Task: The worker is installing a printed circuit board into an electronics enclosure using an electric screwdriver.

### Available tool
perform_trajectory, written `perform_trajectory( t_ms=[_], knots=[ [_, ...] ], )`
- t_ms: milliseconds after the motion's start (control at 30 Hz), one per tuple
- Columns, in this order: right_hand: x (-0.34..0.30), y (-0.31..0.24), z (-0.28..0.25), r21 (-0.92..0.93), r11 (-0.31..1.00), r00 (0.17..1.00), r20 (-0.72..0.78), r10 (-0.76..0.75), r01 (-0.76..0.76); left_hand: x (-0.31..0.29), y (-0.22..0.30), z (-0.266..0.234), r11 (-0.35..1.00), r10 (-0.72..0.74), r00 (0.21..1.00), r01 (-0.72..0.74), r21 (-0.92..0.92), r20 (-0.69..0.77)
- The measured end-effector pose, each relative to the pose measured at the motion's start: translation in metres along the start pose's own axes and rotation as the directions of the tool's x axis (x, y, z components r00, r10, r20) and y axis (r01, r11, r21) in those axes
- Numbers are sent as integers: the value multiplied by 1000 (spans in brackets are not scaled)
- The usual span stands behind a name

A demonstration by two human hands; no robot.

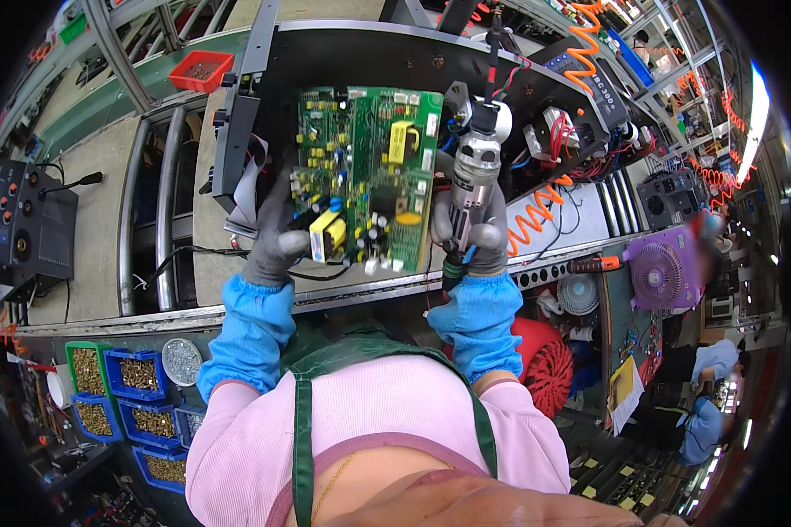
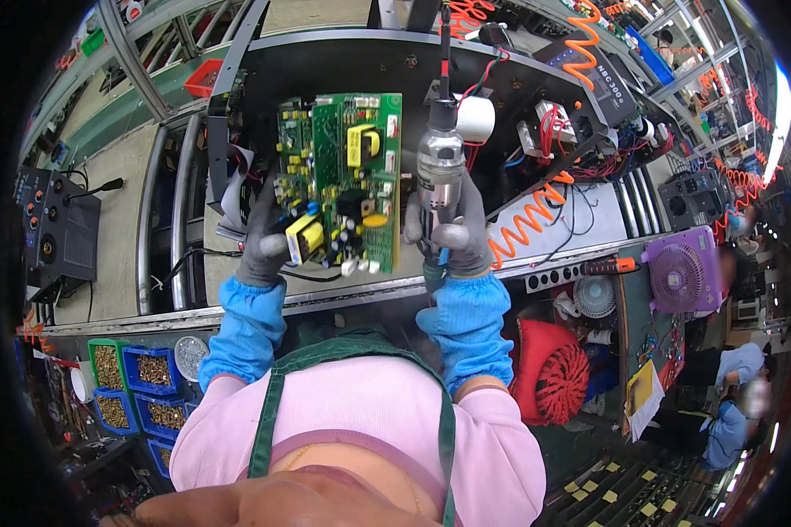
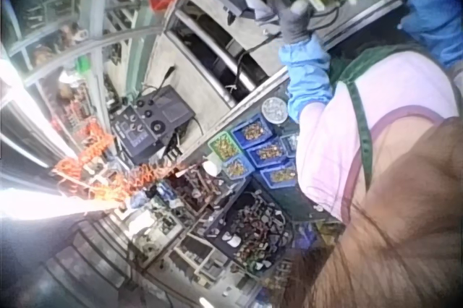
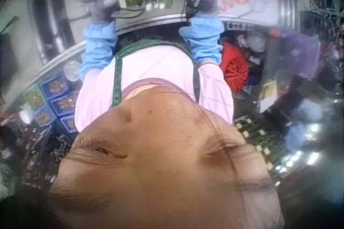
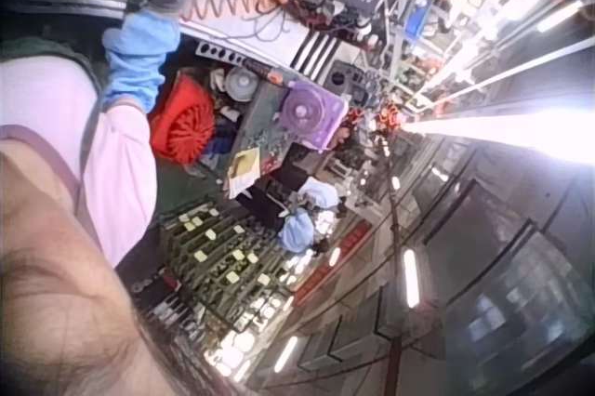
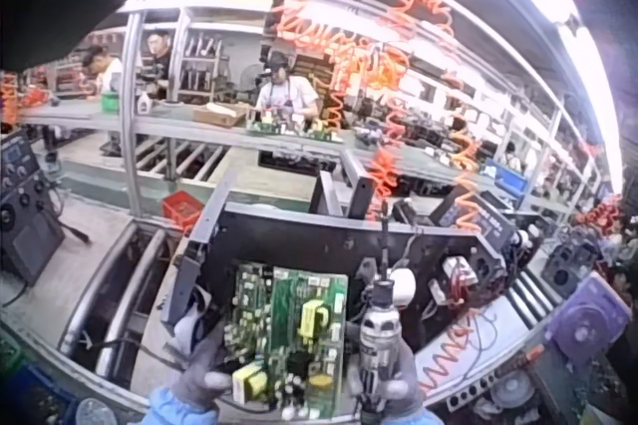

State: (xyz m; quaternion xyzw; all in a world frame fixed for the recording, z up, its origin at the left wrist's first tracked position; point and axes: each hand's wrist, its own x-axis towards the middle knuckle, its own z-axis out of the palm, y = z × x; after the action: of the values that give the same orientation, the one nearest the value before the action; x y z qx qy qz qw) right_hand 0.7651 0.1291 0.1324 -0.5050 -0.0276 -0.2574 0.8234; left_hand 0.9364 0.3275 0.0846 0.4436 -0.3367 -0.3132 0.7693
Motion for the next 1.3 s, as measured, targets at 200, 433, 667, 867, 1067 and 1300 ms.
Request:
perform_trajectory(
  t_ms=[200, 433, 667, 867, 1067, 1300],
  knots=[
    [-2, 0, -4, -77, 990, 986, -103, -129, 121, -39, -22, 31, 935, -94, 982, 143, -324, 162],
    [-34, 26, -6, 243, 954, 982, -116, -150, 174, -71, -45, 42, 883, -219, 923, 326, -338, 318],
    [-52, 32, -1, 463, 861, 976, -145, -160, 210, -82, -35, 45, 913, -285, 901, 359, -192, 329],
    [-56, 30, -8, 474, 864, 984, -34, -175, 170, -83, -29, 38, 894, -314, 849, 415, -168, 424],
    [-53, 31, -1, 514, 827, 965, -7, -261, 227, -86, -22, 46, 845, -329, 861, 452, -287, 388],
    [-46, 2, 15, 65, 974, 966, -160, -202, 215, -78, -20, 41, 920, -263, 919, 330, -210, 292]
  ],
)
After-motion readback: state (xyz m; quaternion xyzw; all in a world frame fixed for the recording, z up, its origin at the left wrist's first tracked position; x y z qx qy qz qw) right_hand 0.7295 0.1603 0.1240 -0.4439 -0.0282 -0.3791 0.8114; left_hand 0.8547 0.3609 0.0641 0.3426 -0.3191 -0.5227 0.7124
